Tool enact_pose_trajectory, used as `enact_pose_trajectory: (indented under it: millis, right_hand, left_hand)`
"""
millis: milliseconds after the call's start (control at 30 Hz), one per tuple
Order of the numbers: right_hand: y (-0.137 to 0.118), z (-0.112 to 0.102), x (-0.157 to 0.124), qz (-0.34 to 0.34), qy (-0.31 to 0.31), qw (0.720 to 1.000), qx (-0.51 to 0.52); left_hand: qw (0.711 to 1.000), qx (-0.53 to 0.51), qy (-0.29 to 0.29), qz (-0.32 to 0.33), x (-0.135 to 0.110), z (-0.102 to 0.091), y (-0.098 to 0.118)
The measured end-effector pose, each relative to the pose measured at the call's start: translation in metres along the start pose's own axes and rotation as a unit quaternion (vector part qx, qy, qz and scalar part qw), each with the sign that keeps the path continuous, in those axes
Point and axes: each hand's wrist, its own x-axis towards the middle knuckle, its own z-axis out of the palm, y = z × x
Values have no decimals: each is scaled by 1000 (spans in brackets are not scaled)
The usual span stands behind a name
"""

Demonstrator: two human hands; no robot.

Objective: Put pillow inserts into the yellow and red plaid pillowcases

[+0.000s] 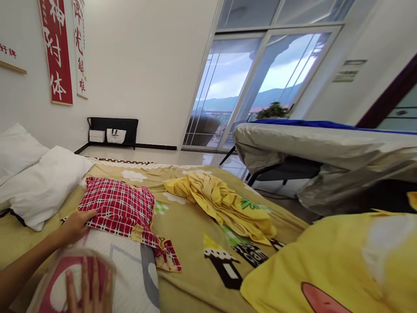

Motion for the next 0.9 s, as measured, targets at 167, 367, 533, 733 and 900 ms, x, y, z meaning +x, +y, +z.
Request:
enact_pose_trajectory:
  millis: [167, 367, 533, 733, 900]
  right_hand:
    - [24, -49, 72, -40, -1, 994, -104]
    - [50, -69, 141, -23, -93, 981, -171]
    - [70, -42, 109, -89, -22, 983, -161]
    - [59, -46, 44, -93, -63, 989, -99]
    - [43, -36, 60, -127, -46, 981, -140]
  left_hand:
    - [1000, -7, -7, 23, 2, -12, 1]
    - [995, -33, 33, 83, 13, -36, 29]
    - [994, -42, 90, 48, 6, -4, -6]
    - [951, -41, 281, -122, -32, 48, -105]
    - [929, -157, 259, -213, -30, 56, -125]
